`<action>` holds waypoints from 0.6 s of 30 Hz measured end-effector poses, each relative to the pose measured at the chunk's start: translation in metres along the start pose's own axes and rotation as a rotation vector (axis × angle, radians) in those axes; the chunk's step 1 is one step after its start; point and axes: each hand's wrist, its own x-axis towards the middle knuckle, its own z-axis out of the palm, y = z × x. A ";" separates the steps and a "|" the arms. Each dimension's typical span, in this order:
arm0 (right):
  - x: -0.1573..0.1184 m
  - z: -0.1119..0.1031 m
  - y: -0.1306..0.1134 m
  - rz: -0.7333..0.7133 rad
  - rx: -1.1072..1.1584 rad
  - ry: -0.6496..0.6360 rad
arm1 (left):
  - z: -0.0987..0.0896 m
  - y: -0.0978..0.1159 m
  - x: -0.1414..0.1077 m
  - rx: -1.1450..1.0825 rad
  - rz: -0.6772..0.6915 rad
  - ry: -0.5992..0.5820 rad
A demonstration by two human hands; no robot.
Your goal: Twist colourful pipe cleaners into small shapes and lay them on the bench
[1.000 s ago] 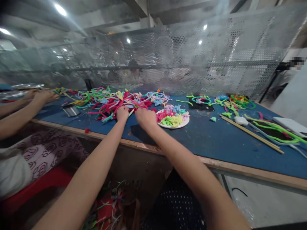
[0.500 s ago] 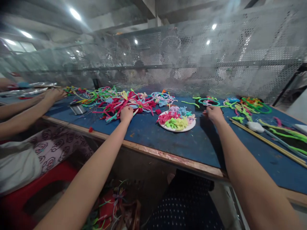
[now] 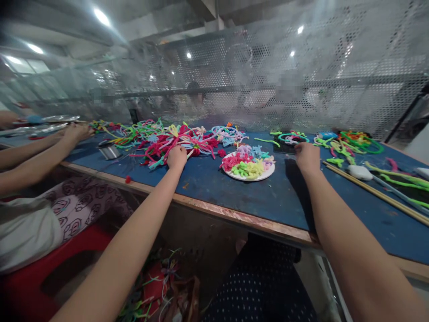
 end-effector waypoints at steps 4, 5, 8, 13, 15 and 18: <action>-0.008 -0.008 -0.013 -0.057 -0.102 -0.007 | -0.002 0.002 -0.003 0.020 -0.015 0.004; -0.008 -0.009 -0.022 -0.080 -0.108 0.014 | -0.002 0.002 -0.004 0.025 -0.019 0.003; -0.003 -0.006 -0.063 -0.194 -0.083 0.026 | -0.001 0.002 -0.005 0.035 -0.033 0.004; 0.010 0.032 -0.173 -0.374 0.008 -0.114 | -0.002 -0.001 -0.004 0.030 -0.019 0.005; 0.010 0.054 -0.218 -0.423 0.057 -0.168 | -0.002 -0.002 -0.005 0.029 0.006 0.015; 0.005 0.084 -0.271 -0.473 0.145 -0.224 | -0.003 -0.003 -0.008 0.034 0.041 0.067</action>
